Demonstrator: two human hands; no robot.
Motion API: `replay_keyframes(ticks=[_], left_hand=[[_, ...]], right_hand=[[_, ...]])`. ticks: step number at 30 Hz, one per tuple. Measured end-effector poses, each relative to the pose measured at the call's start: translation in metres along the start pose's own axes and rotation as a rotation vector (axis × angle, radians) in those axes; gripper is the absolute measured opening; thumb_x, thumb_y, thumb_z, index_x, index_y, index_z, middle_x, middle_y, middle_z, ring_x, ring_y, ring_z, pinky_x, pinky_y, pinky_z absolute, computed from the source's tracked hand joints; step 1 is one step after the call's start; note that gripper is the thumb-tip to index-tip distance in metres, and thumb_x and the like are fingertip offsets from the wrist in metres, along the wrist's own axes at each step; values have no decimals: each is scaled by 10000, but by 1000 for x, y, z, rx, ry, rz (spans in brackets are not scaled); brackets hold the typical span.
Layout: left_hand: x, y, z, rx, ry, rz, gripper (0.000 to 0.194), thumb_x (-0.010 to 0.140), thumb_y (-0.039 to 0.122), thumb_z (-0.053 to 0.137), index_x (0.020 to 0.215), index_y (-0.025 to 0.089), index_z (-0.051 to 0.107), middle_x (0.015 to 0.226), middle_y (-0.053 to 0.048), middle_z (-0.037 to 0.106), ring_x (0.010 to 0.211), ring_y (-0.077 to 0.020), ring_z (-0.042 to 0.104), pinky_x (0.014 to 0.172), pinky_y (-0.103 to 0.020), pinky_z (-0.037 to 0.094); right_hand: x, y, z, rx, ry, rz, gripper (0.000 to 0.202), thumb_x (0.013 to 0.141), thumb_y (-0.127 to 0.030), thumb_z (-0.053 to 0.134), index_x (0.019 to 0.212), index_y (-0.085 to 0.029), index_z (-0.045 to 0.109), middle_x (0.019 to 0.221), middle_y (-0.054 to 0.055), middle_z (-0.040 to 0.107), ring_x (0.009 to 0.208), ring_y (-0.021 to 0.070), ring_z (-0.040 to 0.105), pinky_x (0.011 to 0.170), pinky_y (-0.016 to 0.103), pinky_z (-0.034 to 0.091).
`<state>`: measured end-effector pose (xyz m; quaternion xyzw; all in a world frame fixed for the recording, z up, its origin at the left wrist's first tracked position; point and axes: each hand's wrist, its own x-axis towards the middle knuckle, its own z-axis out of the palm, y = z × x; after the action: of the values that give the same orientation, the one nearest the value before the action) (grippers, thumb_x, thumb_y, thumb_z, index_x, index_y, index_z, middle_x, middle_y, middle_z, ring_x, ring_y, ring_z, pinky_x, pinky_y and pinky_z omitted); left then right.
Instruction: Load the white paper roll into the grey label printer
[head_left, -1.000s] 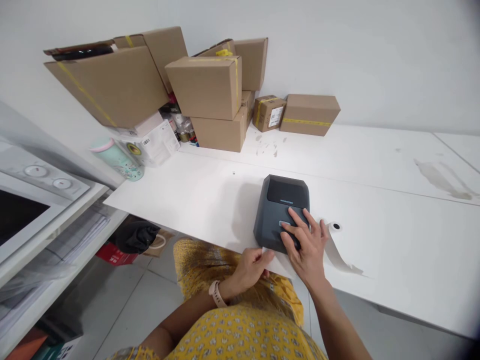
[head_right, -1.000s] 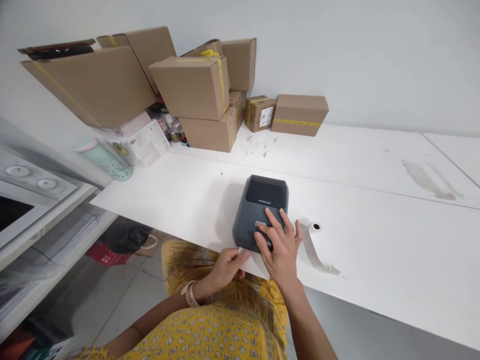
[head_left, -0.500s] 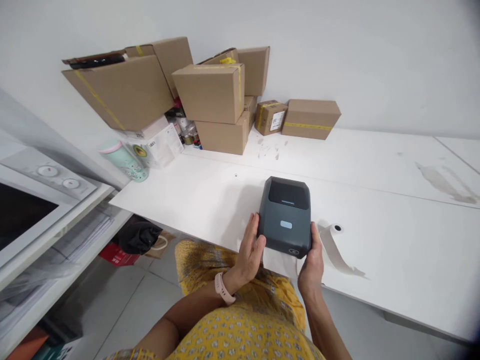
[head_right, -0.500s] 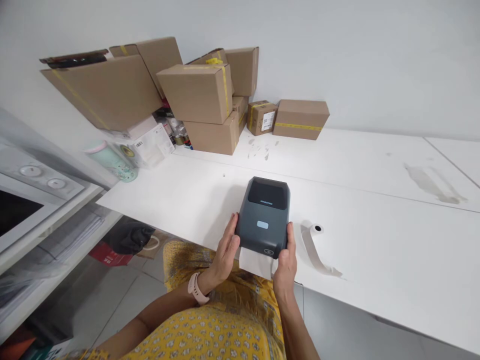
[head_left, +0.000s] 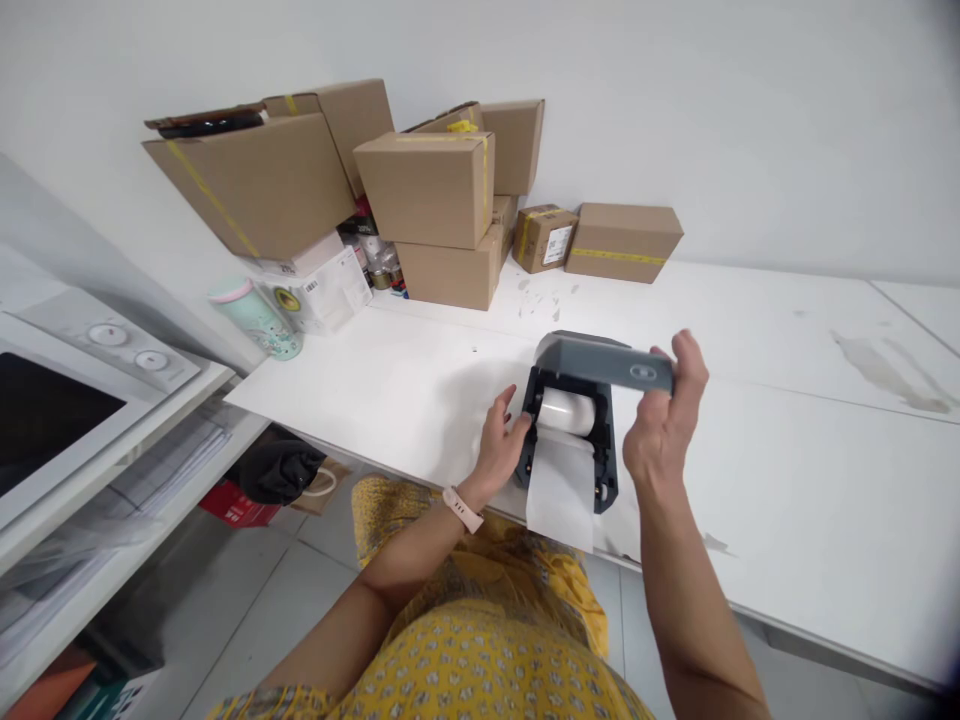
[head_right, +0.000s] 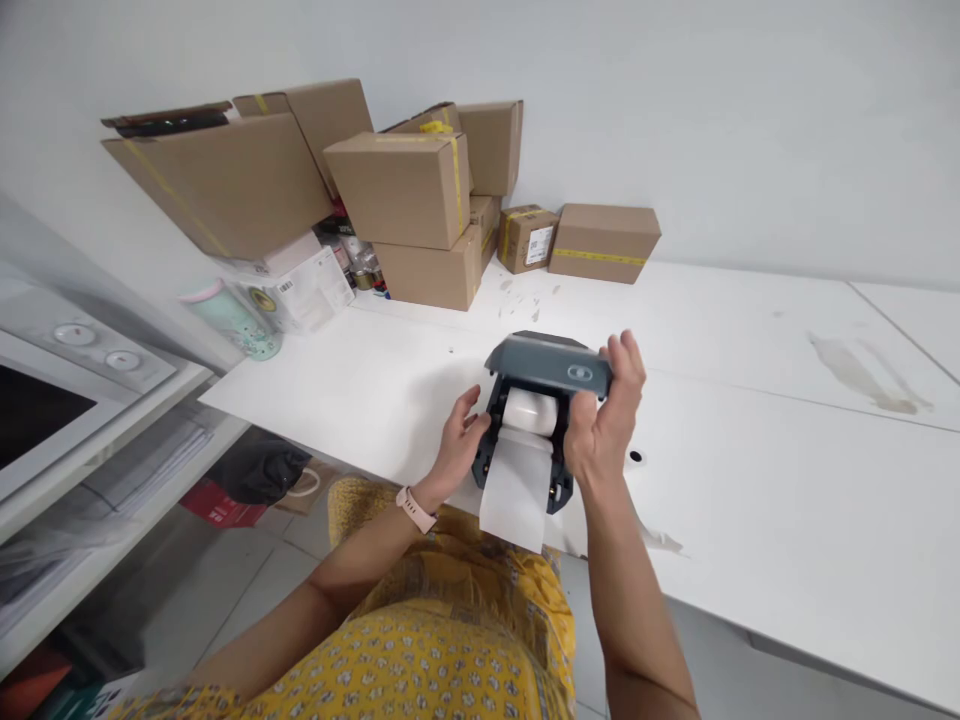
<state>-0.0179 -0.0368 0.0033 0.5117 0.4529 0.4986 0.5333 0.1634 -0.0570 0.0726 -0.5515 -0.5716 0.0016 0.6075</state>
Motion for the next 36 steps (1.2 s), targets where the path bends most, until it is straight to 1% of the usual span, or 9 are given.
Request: replay_keyframes(ticks=[4, 14, 18, 22, 23, 25, 28, 30, 36], left_hand=[[1, -19, 1, -58, -87, -160, 721, 876, 438, 706, 1492, 175, 441, 1579, -196, 456, 1454, -346, 449, 1174, -489, 384], [3, -20, 2, -68, -65, -100, 543, 875, 381, 692, 1360, 162, 584, 1441, -164, 605, 1338, -328, 556, 1120, -460, 449], [1, -23, 2, -38, -76, -94, 521, 908, 351, 640, 1387, 159, 567, 1454, -157, 598, 1341, -312, 558, 1121, -442, 453], [4, -27, 1, 8, -88, -88, 504, 933, 344, 592, 1404, 167, 556, 1436, -141, 619, 1290, -275, 600, 1068, -389, 494], [7, -27, 1, 53, -88, -96, 495, 932, 330, 580, 1398, 166, 558, 1416, -138, 635, 1260, -263, 621, 1041, -372, 510], [15, -26, 0, 198, -103, -124, 478, 920, 296, 559, 1379, 161, 567, 1372, -133, 668, 1194, -240, 660, 983, -339, 536], [30, -19, -2, 411, -152, -151, 463, 893, 279, 566, 1342, 170, 597, 1305, -119, 710, 1117, -232, 693, 910, -310, 551], [38, -12, -4, 488, -179, -148, 442, 879, 282, 575, 1308, 186, 628, 1247, -102, 737, 1072, -239, 704, 876, -305, 550], [47, 12, -4, 765, -298, -97, 293, 851, 216, 534, 1076, 167, 715, 1017, -105, 773, 948, -289, 710, 835, -342, 529]], right_hand=[[52, 6, 10, -121, 2, 1, 638, 1024, -547, 377, 1583, -245, 319, 1578, 133, 452, 1439, 314, 465, 1160, 547, 386], [139, 34, 37, -301, -123, 235, 638, 1018, -615, 292, 1518, -237, 406, 1425, 160, 607, 1327, 368, 571, 1097, 610, 398], [136, 33, 31, -267, -141, 209, 608, 1015, -590, 344, 1498, -231, 427, 1446, 166, 584, 1316, 348, 571, 1101, 579, 408], [89, 24, 15, -204, 58, -64, 512, 1015, -527, 427, 1400, -208, 537, 1395, 153, 608, 1262, 272, 594, 1101, 459, 444], [74, 24, 12, -192, 22, -102, 461, 1013, -518, 441, 1307, -206, 609, 1280, 135, 673, 1184, 260, 637, 1065, 440, 475], [49, 28, 11, -196, -263, -114, 405, 999, -510, 472, 1179, -213, 683, 1135, 98, 736, 1076, 249, 689, 993, 413, 524], [29, 41, 17, -399, -856, -82, 486, 968, -511, 520, 1343, -218, 620, 1327, 113, 694, 1206, 286, 658, 1012, 417, 518], [26, 49, 25, -554, -1072, -77, 599, 922, -513, 588, 1435, -206, 554, 1387, 143, 663, 1257, 335, 632, 1042, 457, 491], [28, 54, 47, -664, -1184, -42, 762, 783, -481, 730, 1461, -192, 539, 1267, 186, 722, 1166, 421, 668, 1040, 542, 450]])
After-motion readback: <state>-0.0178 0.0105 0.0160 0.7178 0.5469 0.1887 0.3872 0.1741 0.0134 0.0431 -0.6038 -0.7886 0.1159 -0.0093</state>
